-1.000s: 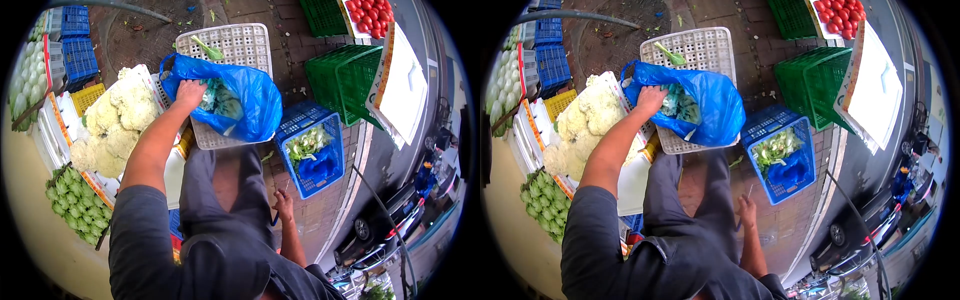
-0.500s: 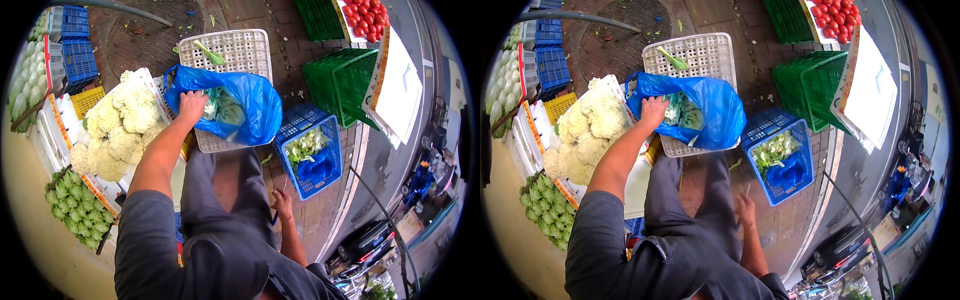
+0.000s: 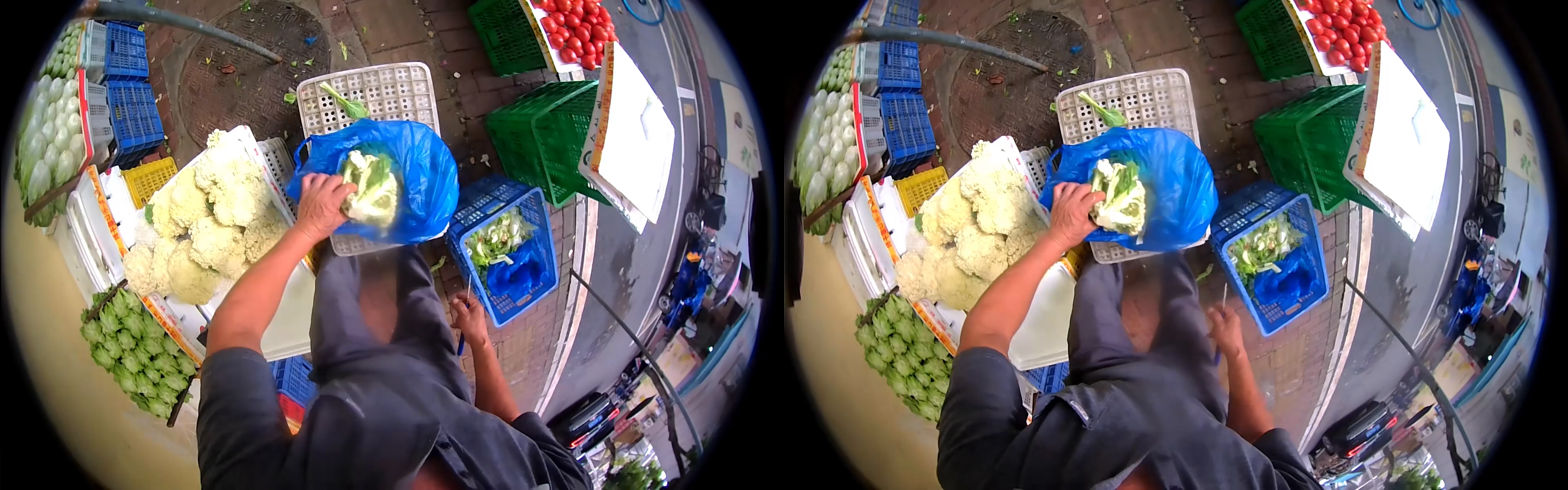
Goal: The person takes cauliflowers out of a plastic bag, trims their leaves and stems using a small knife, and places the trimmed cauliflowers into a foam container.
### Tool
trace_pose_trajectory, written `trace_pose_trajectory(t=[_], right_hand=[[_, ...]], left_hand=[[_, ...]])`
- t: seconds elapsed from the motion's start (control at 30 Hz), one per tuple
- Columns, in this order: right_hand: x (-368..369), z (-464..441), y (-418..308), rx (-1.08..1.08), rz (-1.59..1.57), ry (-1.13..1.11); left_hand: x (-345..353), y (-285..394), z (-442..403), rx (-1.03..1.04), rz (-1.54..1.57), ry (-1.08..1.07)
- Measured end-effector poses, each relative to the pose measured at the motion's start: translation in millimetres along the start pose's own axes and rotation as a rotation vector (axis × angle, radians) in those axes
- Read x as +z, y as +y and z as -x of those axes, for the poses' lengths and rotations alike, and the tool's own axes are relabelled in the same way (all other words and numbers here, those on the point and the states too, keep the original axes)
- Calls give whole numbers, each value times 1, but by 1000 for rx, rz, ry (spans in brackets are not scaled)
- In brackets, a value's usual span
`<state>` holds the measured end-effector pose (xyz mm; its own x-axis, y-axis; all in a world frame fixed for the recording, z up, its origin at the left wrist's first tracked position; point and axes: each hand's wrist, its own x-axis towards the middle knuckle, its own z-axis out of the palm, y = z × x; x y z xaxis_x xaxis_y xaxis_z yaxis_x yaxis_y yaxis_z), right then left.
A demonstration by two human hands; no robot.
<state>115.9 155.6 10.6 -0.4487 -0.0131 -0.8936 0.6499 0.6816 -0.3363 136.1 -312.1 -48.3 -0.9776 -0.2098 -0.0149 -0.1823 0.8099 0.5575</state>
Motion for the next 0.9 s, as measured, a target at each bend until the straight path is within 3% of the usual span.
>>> trace_pose_trajectory(t=[0.13,0.2,0.27,0.3,0.57,0.73,0.83,0.9], right_hand=[[-6,11,-15,-29,43,30],[-16,15,-18,-32,44,31],[-28,23,-23,-62,16,50],[-33,30,-26,-76,-7,66],[-64,8,-22,-209,-146,56],[-90,7,-22,-325,-193,65],[-110,22,-21,-338,-249,55],[-128,36,-26,-357,-303,53]], left_hand=[[-19,55,-15,37,323,2],[-32,70,-18,-118,729,-195],[-58,94,-27,-351,1290,-480],[-75,118,-29,-454,1648,-502],[-67,194,-31,-510,2309,-317],[-50,223,-28,-468,2343,-398],[-31,232,-25,-487,2194,-511],[-37,247,-33,-627,1961,-592]])
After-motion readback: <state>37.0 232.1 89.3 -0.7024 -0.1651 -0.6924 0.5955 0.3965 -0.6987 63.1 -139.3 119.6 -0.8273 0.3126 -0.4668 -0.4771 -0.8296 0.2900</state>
